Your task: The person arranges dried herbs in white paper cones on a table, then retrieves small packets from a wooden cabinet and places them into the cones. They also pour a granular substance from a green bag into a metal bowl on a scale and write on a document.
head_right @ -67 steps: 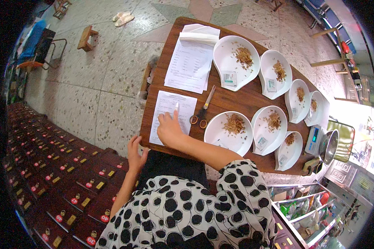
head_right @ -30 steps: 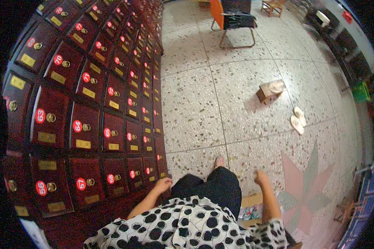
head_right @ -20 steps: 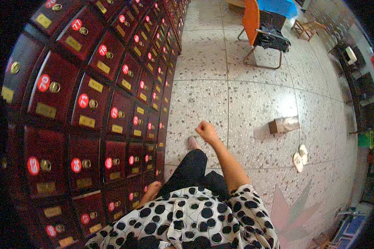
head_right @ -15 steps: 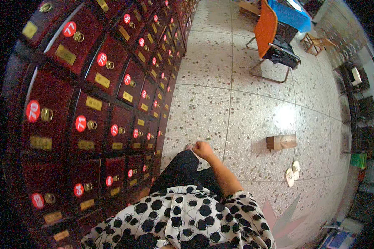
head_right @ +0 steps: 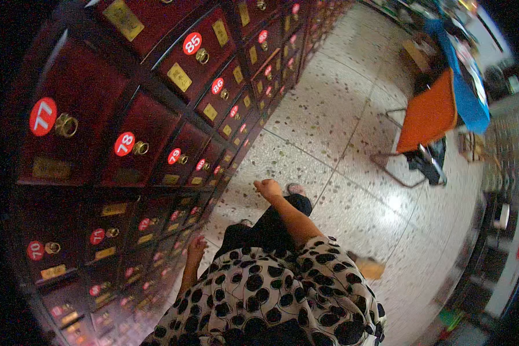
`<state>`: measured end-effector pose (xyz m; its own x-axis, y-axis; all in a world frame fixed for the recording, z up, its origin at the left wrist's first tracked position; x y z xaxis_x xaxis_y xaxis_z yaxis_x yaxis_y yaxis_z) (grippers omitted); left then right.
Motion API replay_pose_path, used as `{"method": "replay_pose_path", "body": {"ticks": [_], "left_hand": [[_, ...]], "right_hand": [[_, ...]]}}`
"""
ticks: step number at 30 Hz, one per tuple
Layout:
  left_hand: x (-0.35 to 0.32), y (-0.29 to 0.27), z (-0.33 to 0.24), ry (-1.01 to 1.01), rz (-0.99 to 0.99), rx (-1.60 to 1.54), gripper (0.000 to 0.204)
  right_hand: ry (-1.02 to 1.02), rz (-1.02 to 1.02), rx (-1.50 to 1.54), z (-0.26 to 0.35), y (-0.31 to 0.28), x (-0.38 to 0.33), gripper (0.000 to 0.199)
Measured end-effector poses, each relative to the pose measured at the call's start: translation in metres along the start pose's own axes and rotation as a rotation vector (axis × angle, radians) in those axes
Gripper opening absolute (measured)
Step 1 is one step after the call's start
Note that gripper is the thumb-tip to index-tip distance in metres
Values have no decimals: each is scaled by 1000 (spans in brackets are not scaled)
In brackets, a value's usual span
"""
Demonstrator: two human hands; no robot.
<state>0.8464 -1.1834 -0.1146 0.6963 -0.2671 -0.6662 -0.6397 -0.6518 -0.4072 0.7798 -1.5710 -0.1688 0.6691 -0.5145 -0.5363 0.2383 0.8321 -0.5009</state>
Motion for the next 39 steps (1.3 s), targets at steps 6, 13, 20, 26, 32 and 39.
{"method": "replay_pose_path", "body": {"ticks": [6, 13, 20, 26, 32, 39], "left_hand": [[-139, 107, 147, -535, -230, -362, 25], [-168, 243, 102, -509, -381, -812, 32], [-166, 277, -40, -374, -500, -929, 37], [-229, 413, 41, -644, -534, -1019, 38], [-322, 580, 69, -843, -412, -1095, 32], [-324, 611, 3, -1034, -760, -1309, 27]], "right_hand": [[-385, -159, -99, -7, -70, 66, 27], [-275, 276, -967, -66, -146, 130, 28], [-509, 136, -529, -21, -69, 186, 37], [-261, 617, -199, -13, -10, 123, 37], [28, 749, -44, -78, -47, 88, 34], [324, 520, 452, 3, -64, 165, 46]]}}
Point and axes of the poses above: each hand's wrist, its own x-axis towards the middle knuckle, its own y-axis out of the palm, z = x × y, the point moved 8 cm from there along x, towards the middle knuckle, and after that the axes turned 3 degrees about -x, right-handed, at the moved point
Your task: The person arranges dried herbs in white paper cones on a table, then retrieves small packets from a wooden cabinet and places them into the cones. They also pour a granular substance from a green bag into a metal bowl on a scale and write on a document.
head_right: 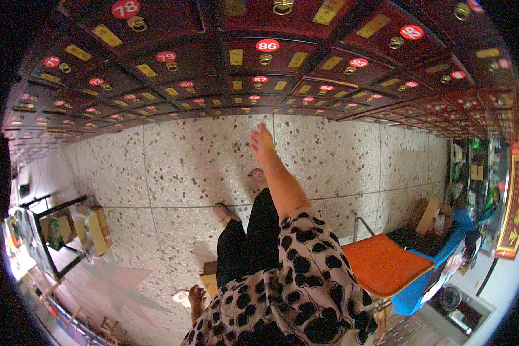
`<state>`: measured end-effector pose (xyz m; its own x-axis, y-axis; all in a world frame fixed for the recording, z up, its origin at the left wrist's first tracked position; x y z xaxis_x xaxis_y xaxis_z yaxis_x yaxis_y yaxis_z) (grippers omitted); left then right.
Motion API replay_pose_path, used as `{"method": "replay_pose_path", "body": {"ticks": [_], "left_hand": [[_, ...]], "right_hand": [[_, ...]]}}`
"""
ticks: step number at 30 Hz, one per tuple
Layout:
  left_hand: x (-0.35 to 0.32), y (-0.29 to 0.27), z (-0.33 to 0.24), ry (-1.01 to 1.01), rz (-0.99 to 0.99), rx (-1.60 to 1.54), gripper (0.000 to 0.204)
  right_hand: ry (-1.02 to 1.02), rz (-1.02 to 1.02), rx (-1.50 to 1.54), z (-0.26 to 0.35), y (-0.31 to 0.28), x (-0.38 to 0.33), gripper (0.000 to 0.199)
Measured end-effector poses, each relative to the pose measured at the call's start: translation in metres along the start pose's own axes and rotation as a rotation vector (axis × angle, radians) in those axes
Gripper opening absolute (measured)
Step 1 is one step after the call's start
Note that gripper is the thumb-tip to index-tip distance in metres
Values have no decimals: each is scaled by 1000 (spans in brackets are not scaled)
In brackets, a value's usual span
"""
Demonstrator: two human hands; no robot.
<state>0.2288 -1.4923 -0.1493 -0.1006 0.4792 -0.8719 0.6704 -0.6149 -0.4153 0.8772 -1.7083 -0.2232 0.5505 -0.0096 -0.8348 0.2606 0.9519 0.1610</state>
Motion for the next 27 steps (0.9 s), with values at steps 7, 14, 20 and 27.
{"method": "replay_pose_path", "body": {"ticks": [7, 14, 20, 27], "left_hand": [[-31, 164, -27, 208, 326, -150, 32], [-111, 226, -67, 209, 330, -135, 31], [-100, 177, 5, 97, 155, -50, 32], [-96, 164, 43, 6, 177, -88, 32]], "right_hand": [[-76, 143, 209, 110, 60, 56, 31], [-43, 179, 332, 99, 73, 71, 28], [86, 225, 427, 82, 75, 88, 28], [69, 351, 421, 91, 76, 58, 25]]}}
Point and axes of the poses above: each hand's wrist, its own x-axis towards the middle knuckle, its own y-axis out of the palm, z = x × y, the point moved 8 cm from there along x, towards the middle knuckle, and after that the axes turned 3 degrees about -x, right-handed, at the moved point
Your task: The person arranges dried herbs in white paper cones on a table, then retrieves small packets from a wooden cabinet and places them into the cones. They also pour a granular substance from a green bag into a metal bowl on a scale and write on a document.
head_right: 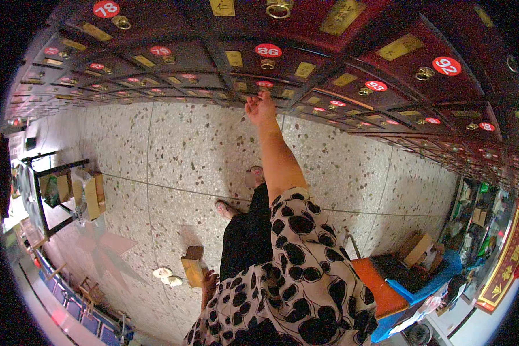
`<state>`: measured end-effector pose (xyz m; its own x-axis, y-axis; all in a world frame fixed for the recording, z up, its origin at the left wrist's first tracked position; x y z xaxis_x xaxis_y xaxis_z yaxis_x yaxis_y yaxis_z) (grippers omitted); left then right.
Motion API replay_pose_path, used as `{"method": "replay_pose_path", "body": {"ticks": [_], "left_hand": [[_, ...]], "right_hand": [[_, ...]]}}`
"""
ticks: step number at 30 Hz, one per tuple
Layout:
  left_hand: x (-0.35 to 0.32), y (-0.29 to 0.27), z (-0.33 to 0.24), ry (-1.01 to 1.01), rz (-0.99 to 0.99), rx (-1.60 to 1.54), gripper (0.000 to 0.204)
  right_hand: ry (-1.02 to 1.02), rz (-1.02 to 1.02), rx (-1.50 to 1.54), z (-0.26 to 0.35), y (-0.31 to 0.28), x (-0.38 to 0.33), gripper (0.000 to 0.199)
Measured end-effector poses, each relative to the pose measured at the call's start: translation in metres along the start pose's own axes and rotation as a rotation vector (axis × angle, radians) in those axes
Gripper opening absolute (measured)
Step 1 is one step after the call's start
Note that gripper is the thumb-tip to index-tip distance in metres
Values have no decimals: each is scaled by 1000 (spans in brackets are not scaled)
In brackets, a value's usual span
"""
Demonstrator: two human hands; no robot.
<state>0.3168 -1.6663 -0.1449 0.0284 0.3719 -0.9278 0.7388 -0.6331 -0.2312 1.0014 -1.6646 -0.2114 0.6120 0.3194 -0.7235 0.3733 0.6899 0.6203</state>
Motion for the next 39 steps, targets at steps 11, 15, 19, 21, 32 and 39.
{"method": "replay_pose_path", "body": {"ticks": [11, 15, 19, 21, 32, 39], "left_hand": [[50, -11, -49, 139, 228, -85, 33], [38, -4, -81, 244, 162, 89, 32], [23, -1, -107, 261, 134, 210, 31], [19, 3, -114, 263, 125, 248, 29], [6, 27, -137, 321, 88, 244, 30], [24, 29, -117, 358, 93, 53, 33]], "right_hand": [[234, -176, 12, -137, -117, -164, 30], [392, -261, 10, -178, -161, -197, 24], [357, -326, -314, -165, -164, -200, 18], [477, -322, -404, -162, -158, -211, 18], [-835, 468, -1822, -41, 19, -206, 24], [-278, 455, -2576, -21, -1, -160, 27]]}}
Point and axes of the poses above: each hand's wrist, its own x-axis towards the middle knuckle, its own y-axis out of the palm, z = x × y, the point moved 8 cm from there along x, towards the middle knuckle, and after that the axes turned 3 degrees about -x, right-handed, at the moved point
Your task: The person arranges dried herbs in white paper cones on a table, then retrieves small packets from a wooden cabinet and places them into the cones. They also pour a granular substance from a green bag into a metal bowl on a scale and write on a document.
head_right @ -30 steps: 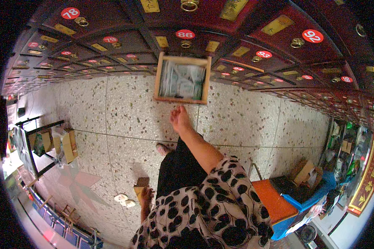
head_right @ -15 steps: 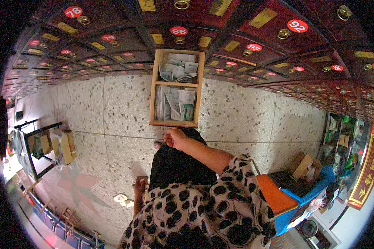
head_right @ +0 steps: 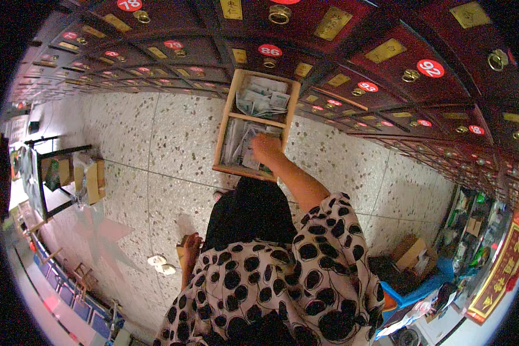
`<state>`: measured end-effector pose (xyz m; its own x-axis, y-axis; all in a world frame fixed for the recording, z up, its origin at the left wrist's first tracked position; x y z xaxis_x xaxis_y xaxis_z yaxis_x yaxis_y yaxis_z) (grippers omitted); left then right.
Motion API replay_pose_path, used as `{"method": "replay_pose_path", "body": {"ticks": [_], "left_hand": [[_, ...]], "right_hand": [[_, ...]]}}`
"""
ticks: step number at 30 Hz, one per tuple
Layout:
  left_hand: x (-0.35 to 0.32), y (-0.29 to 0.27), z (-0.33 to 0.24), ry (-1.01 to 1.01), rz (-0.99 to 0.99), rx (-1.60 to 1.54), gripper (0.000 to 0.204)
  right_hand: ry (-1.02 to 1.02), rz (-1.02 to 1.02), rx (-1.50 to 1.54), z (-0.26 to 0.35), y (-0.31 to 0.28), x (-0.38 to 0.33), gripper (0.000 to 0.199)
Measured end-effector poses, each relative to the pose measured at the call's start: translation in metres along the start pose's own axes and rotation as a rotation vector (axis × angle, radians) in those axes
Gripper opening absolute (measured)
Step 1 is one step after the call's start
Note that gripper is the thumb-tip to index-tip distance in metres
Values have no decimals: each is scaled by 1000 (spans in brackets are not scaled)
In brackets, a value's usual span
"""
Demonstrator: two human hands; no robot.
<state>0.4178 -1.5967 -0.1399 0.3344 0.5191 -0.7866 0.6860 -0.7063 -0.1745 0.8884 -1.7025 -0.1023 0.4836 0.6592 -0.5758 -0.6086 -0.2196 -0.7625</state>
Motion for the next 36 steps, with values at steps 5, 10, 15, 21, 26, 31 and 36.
{"method": "replay_pose_path", "body": {"ticks": [5, 10, 15, 21, 26, 31, 36], "left_hand": [[-20, 18, -26, 56, -17, 109, 31], [-26, 20, -31, 143, -37, 268, 28], [-29, 29, -49, 165, -20, 299, 28], [-25, 36, -56, 154, 1, 312, 29], [-8, 23, -26, 83, -21, 293, 31], [11, 8, 22, 55, 4, 97, 32], [-20, 26, -38, 83, -2, 230, 32]], "right_hand": [[62, -281, -10, -13, -27, -11, 30], [120, -167, 83, -18, -21, -3, 40], [-111, -155, 212, 2, 0, -9, 41], [-177, -247, 382, 25, 35, -33, 33], [-3, -661, 238, 11, -3, -56, 35], [-241, -671, 252, 40, -40, -35, 37], [-105, -600, 245, 39, -35, 4, 32]]}}
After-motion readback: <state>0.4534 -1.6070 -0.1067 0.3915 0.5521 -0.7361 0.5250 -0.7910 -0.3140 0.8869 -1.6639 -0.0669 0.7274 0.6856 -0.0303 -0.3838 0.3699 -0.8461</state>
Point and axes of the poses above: each hand's wrist, its own x-axis towards the middle knuckle, its own y-axis out of the palm, z = x × y, the point moved 8 cm from there along x, towards the middle knuckle, and after that the axes turned 3 degrees about -x, right-handed, at the moved point
